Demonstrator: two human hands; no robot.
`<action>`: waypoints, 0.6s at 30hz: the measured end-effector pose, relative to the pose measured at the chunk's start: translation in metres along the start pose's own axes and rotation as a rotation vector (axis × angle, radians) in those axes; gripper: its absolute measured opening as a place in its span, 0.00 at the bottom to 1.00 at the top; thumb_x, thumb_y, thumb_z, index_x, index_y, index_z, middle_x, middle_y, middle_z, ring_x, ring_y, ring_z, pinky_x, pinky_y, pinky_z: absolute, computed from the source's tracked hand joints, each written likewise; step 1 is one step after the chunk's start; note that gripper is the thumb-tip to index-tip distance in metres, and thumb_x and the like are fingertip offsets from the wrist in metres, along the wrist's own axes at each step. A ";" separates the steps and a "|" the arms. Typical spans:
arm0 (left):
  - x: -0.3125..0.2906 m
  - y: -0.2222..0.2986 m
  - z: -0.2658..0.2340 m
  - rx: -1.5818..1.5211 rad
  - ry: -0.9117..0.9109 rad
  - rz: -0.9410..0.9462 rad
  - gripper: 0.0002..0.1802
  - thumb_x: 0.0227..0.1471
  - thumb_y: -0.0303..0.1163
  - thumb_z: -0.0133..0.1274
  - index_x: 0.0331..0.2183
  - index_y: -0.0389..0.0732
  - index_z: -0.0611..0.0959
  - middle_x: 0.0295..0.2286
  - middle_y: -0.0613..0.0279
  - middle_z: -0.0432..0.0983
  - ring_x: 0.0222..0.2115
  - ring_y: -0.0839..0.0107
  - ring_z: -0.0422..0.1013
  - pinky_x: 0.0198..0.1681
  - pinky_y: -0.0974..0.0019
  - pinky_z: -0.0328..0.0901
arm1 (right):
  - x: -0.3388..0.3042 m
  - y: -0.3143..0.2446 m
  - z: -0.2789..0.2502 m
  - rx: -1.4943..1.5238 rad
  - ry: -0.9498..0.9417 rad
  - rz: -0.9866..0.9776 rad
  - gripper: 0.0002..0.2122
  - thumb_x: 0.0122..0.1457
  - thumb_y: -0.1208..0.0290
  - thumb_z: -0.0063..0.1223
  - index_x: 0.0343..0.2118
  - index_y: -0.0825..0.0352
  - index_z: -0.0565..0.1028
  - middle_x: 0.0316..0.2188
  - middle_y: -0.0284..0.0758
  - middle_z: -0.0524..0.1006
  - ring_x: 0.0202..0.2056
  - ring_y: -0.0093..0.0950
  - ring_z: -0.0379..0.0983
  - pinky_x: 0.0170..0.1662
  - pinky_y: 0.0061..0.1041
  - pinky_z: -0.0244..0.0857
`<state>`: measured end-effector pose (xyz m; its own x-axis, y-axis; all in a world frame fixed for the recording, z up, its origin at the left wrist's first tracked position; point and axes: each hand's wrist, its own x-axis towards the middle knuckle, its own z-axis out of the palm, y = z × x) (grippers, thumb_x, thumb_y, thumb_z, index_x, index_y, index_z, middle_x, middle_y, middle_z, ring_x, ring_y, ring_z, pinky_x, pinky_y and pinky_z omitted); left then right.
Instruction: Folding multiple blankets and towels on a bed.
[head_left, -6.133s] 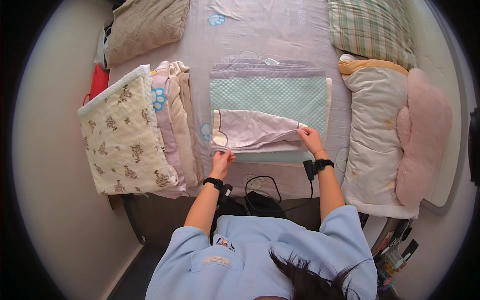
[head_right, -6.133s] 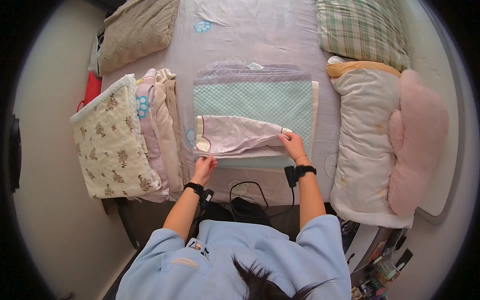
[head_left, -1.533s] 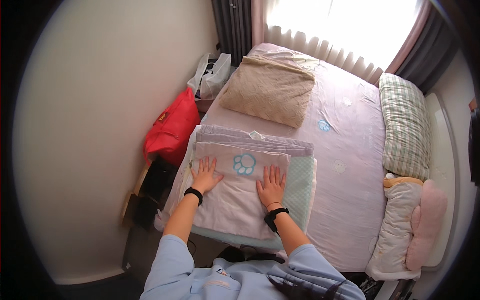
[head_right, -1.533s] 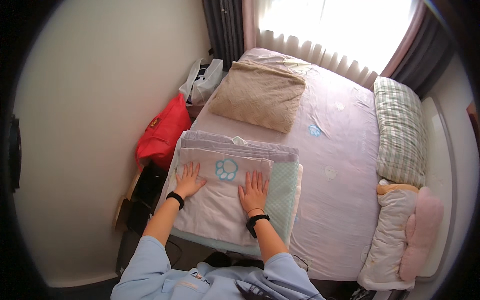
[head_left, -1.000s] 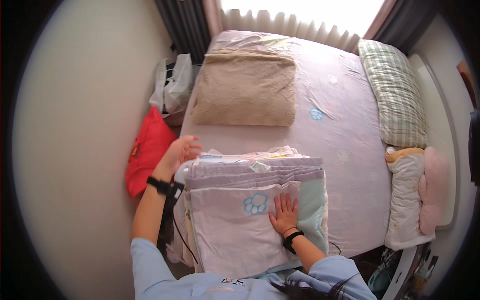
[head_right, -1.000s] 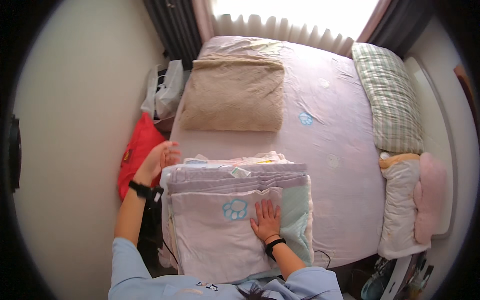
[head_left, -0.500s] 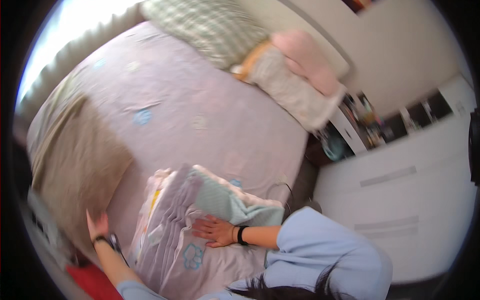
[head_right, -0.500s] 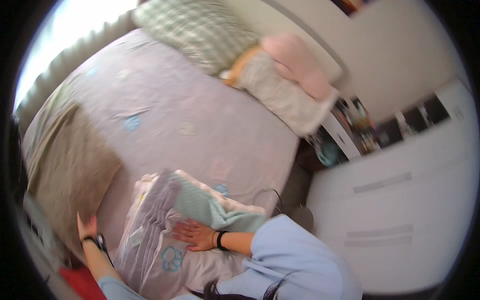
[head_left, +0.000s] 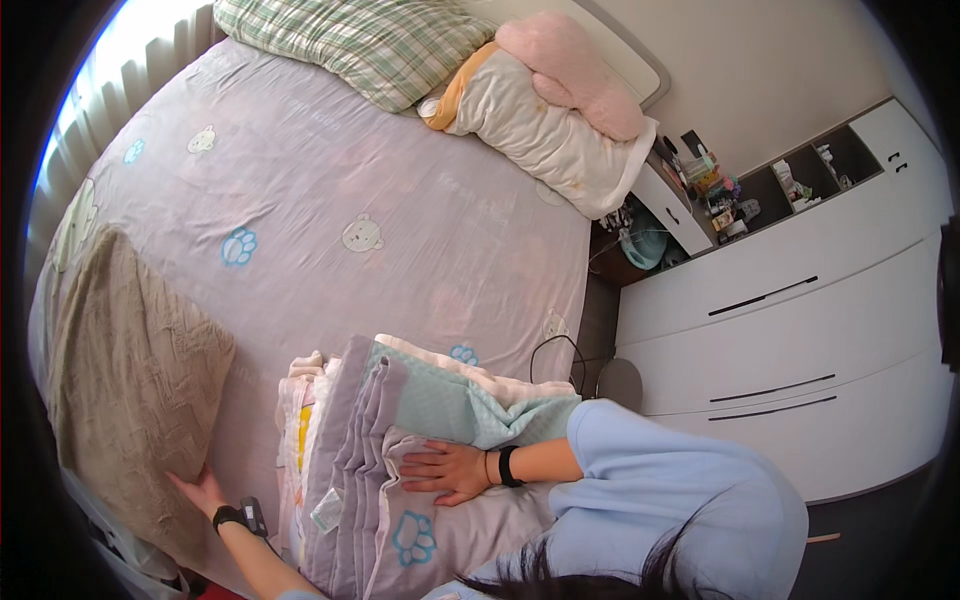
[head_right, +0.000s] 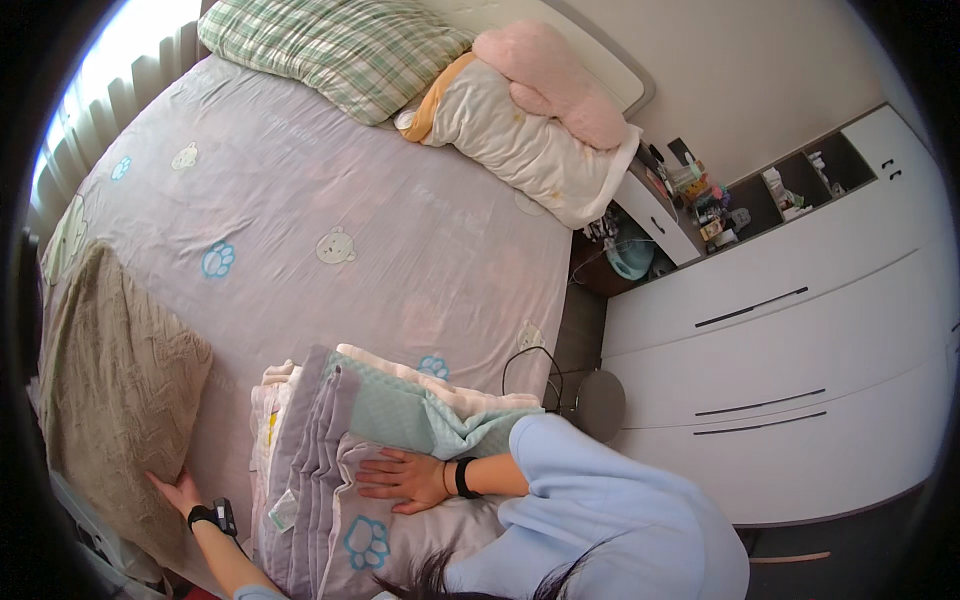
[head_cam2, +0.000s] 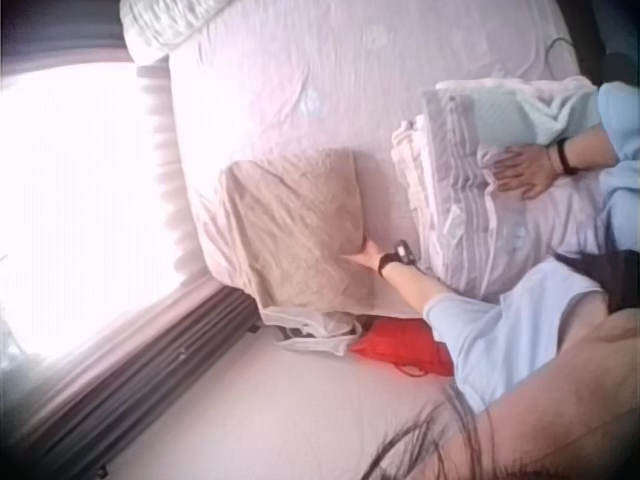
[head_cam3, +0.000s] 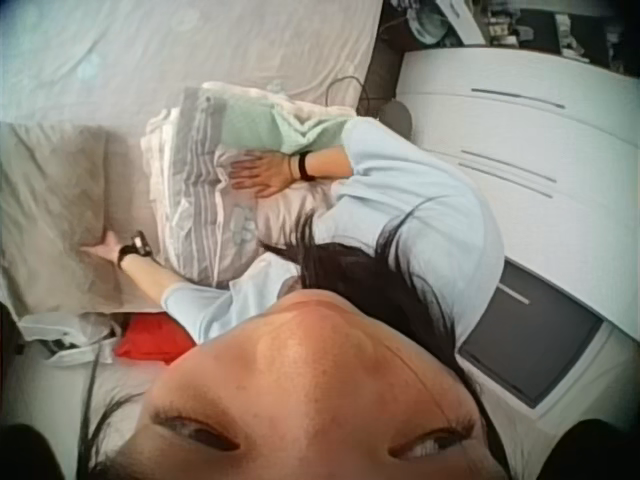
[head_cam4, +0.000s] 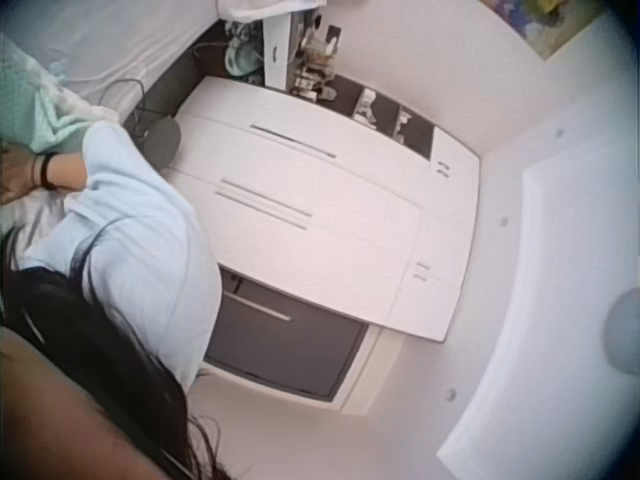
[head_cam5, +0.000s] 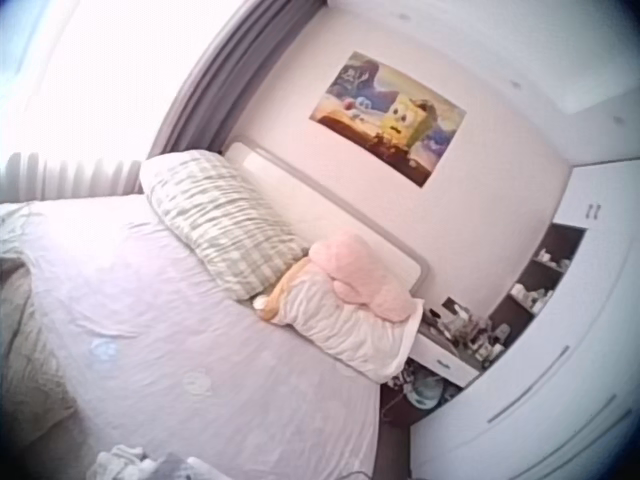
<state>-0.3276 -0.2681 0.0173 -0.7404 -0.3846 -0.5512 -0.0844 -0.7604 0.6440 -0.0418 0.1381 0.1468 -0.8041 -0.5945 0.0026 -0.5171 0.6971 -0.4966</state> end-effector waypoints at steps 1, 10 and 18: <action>0.006 0.000 -0.006 -0.002 -0.002 0.004 0.38 0.51 0.47 0.48 0.56 0.40 0.53 0.55 0.56 0.46 0.55 0.59 0.47 0.54 0.59 0.49 | 0.000 -0.001 0.003 0.003 -0.016 0.006 0.28 0.53 0.55 0.40 0.56 0.60 0.57 0.58 0.40 0.52 0.60 0.34 0.45 0.59 0.41 0.34; 0.013 0.007 0.018 0.035 0.165 0.017 0.27 0.55 0.41 0.36 0.50 0.31 0.62 0.50 0.52 0.59 0.50 0.60 0.57 0.52 0.62 0.53 | 0.000 0.003 -0.003 -0.012 0.034 0.001 0.27 0.52 0.55 0.42 0.55 0.58 0.58 0.58 0.37 0.54 0.59 0.34 0.46 0.58 0.41 0.36; 0.007 0.028 0.002 0.492 0.229 0.321 0.20 0.48 0.31 0.42 0.41 0.26 0.72 0.41 0.50 0.70 0.38 0.60 0.68 0.43 0.61 0.63 | 0.002 -0.001 -0.009 0.043 0.087 -0.024 0.26 0.53 0.56 0.42 0.55 0.57 0.58 0.58 0.36 0.54 0.60 0.33 0.45 0.59 0.40 0.34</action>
<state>-0.3370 -0.2909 0.0325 -0.6225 -0.6977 -0.3545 -0.2189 -0.2797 0.9348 -0.0456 0.1392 0.1549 -0.8149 -0.5726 0.0891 -0.5248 0.6640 -0.5326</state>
